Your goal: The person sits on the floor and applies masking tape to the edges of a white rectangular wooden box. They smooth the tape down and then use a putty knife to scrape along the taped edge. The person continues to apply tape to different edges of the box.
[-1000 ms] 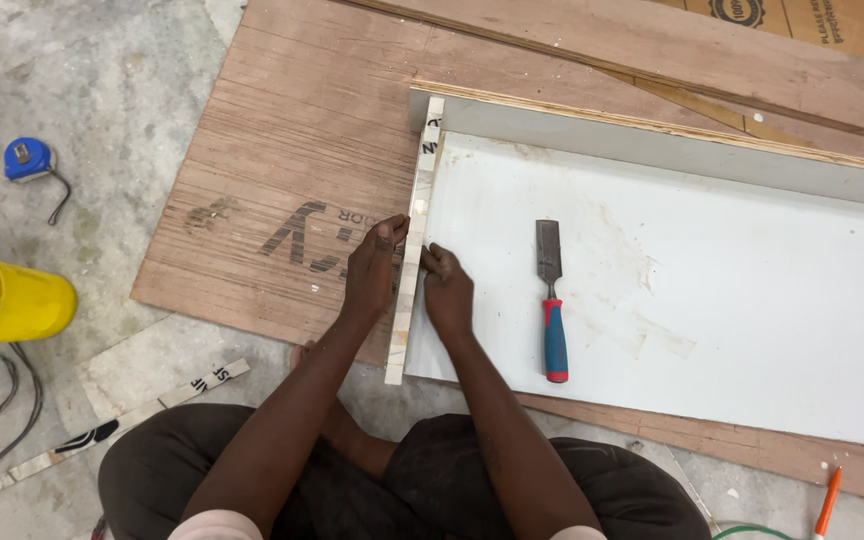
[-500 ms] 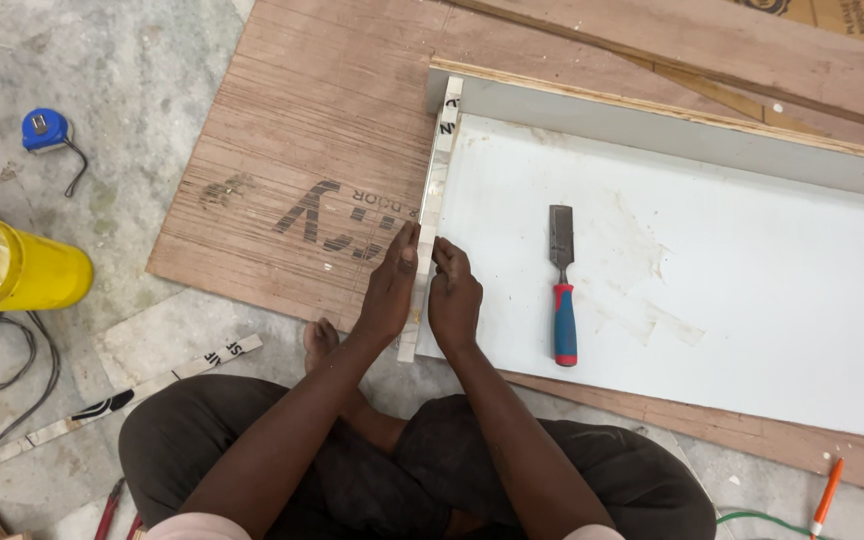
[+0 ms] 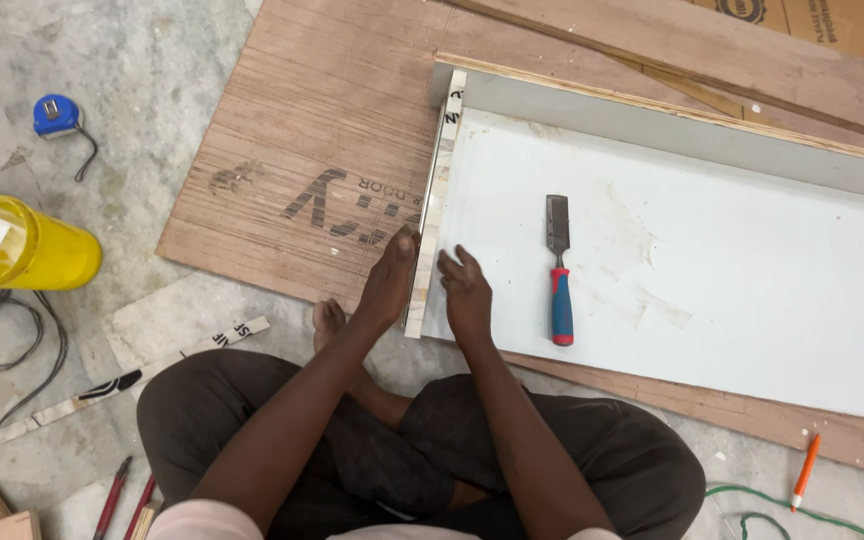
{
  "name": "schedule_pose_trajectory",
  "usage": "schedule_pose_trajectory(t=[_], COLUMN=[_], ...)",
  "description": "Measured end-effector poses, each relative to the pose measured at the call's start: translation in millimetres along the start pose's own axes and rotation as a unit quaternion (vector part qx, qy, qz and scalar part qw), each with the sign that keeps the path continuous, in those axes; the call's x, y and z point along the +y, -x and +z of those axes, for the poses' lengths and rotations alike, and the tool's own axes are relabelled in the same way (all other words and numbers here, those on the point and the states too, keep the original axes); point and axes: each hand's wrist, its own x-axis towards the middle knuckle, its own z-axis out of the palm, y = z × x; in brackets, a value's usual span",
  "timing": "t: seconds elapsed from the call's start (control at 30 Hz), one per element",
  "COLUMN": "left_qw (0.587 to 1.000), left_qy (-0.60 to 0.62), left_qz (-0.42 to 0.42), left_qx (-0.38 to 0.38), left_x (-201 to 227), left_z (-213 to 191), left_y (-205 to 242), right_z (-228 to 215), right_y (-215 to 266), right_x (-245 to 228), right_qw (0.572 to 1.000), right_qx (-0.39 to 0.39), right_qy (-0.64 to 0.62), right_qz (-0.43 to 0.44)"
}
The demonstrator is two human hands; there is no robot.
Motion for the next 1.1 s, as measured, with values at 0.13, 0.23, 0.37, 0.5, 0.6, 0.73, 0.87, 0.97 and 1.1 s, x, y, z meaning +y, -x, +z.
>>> schedule_pose_trajectory(t=[0.13,0.23,0.37,0.5,0.6,0.73,0.87,0.97,1.1], left_qw=[1.0,0.999,0.998,0.999,0.998,1.0,0.996,0.991,0.994], left_qy=[-0.019,-0.024,0.02,-0.015,0.009,0.014,0.053,0.085,0.0], left_qz=[0.021,-0.032,-0.011,-0.025,-0.024,-0.023,-0.005,0.013,0.005], left_qx=[0.0,-0.011,0.053,0.017,0.053,0.012,0.071,0.107,0.107], left_x=[-9.0,-5.0,-11.7,-24.0,-27.3,-26.4,-27.6,-32.0,-37.4], left_z=[4.3,2.0,4.6,10.0,6.2,4.5,7.7,10.1,10.8], left_y=[24.5,20.6,38.3,48.6,50.4,53.6,65.9,80.1,77.8], right_z=[9.2,5.7,2.6,2.2,4.3,12.8,10.4,14.6,9.7], right_y=[15.3,14.2,18.4,26.2,44.2,60.6,70.8,89.1,71.1], right_x=[24.2,22.5,23.0,34.3,24.4,4.5,-2.3,11.3,32.3], right_qw=[0.997,0.99,0.998,0.966,0.98,0.989,0.985,0.987,0.978], right_qx=[-0.032,-0.041,-0.02,-0.017,0.038,-0.01,0.06,0.055,0.043], right_qy=[0.023,0.137,0.039,0.248,0.178,0.143,0.159,0.148,0.206], right_qz=[-0.072,0.016,-0.052,-0.068,-0.078,-0.046,-0.005,-0.039,0.005])
